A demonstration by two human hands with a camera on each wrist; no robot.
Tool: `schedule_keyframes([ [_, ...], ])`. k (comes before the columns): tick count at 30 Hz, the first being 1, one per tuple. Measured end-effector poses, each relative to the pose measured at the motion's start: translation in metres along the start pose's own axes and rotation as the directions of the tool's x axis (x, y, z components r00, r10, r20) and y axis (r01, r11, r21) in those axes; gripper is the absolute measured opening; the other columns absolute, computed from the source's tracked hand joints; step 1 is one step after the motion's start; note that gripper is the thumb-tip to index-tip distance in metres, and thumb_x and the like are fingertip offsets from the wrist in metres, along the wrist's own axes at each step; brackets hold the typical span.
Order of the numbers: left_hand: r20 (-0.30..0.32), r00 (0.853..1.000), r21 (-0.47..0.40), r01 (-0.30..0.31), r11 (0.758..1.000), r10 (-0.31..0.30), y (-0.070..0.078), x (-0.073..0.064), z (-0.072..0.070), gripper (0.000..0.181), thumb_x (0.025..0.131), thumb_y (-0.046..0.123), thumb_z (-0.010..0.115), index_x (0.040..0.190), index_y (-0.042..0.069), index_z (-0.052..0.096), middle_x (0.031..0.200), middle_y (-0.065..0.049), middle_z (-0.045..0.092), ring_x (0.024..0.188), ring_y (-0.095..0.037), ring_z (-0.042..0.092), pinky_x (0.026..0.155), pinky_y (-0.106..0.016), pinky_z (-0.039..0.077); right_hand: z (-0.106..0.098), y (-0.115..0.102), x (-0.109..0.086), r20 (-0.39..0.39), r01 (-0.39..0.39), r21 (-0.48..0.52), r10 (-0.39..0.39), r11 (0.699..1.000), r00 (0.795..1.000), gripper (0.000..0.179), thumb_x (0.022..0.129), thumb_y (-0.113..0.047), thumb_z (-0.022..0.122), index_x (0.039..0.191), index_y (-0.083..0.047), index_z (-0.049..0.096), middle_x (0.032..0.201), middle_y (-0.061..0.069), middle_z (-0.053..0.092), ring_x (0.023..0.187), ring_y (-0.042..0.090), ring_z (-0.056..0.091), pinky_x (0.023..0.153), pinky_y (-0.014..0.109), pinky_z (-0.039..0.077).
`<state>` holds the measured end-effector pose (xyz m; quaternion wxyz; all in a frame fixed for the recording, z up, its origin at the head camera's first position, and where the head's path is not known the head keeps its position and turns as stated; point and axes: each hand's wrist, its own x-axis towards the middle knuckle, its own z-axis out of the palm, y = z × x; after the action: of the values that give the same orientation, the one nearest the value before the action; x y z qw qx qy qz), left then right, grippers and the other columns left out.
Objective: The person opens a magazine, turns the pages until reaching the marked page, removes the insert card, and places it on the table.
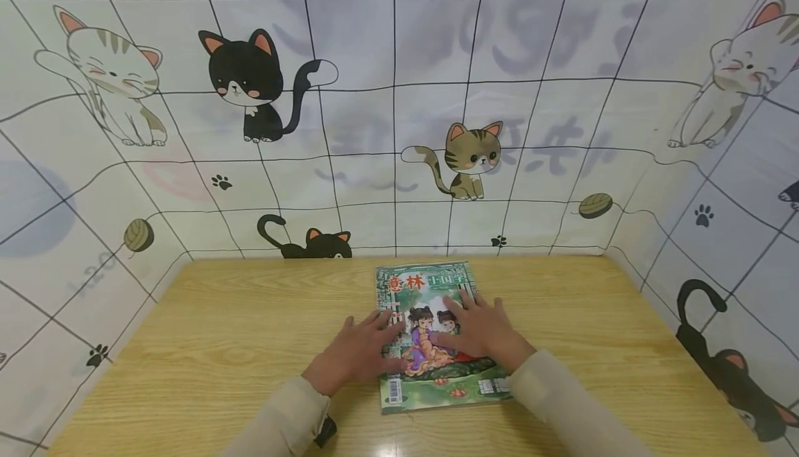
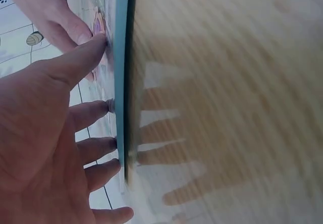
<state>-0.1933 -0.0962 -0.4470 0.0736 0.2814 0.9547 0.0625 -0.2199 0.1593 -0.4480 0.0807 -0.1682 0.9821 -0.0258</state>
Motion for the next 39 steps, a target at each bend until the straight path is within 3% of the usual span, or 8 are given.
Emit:
schedule_keyframes([
  [8, 0.016, 1.000, -0.014, 0.003, 1.000, -0.002, -0.008, -0.004, -0.007, 0.072, 0.088, 0.062, 0.061, 0.147, 0.021, 0.051, 0.156, -0.012, 0.040, 0.143, -0.034, 0.036, 0.107, -0.064, 0.032, -0.004, 0.008, -0.004, 0.028, 0.115, 0.100, -0.118, 0.988, 0.993, 0.089, 0.089, -0.073, 0.049, 0.156, -0.016, 0.034, 0.160, 0.022, 0.026, 0.144, 0.049, 0.026, 0.106, 0.076, 0.014],
  [15, 0.027, 1.000, -0.052, 0.002, 0.999, -0.001, -0.015, -0.009, -0.010, 0.071, 0.088, 0.058, 0.064, 0.147, 0.019, 0.051, 0.156, -0.013, 0.039, 0.143, -0.035, 0.036, 0.108, -0.065, 0.031, -0.009, 0.019, -0.013, 0.045, 0.166, 0.201, -0.179, 0.965, 0.983, 0.087, 0.088, -0.069, 0.055, 0.157, -0.021, 0.032, 0.162, 0.015, 0.025, 0.147, 0.039, 0.024, 0.110, 0.073, 0.010],
  [23, 0.005, 1.000, -0.078, -0.027, 0.997, 0.027, -0.023, -0.010, -0.011, 0.071, 0.088, 0.056, 0.066, 0.145, 0.017, 0.053, 0.154, -0.014, 0.041, 0.142, -0.037, 0.038, 0.106, -0.067, 0.031, -0.009, 0.036, -0.028, 0.051, 0.300, 0.301, -0.329, 0.905, 0.943, 0.105, 0.072, -0.065, 0.076, 0.154, -0.014, 0.037, 0.159, 0.018, 0.030, 0.144, 0.041, 0.031, 0.107, 0.075, 0.013],
  [30, -0.012, 0.999, -0.091, -0.048, 0.995, 0.047, -0.025, -0.010, -0.010, 0.070, 0.087, 0.055, 0.067, 0.144, 0.016, 0.054, 0.153, -0.015, 0.043, 0.140, -0.038, 0.039, 0.104, -0.068, 0.032, -0.012, 0.046, -0.036, 0.114, 0.307, 0.359, -0.369, 0.881, 0.923, 0.121, 0.054, -0.056, 0.090, 0.155, -0.018, 0.035, 0.163, 0.016, 0.020, 0.147, 0.044, 0.019, 0.110, 0.073, 0.010],
  [39, -0.007, 0.999, -0.099, -0.049, 0.994, 0.048, -0.026, -0.010, -0.008, 0.070, 0.087, 0.053, 0.068, 0.145, 0.016, 0.053, 0.154, -0.016, 0.041, 0.141, -0.038, 0.037, 0.105, -0.067, 0.033, -0.010, 0.047, -0.039, 0.098, 0.360, 0.359, -0.418, 0.861, 0.903, 0.125, 0.053, -0.056, 0.090, 0.155, -0.013, 0.034, 0.163, 0.019, 0.019, 0.147, 0.047, 0.017, 0.108, 0.074, 0.014],
])
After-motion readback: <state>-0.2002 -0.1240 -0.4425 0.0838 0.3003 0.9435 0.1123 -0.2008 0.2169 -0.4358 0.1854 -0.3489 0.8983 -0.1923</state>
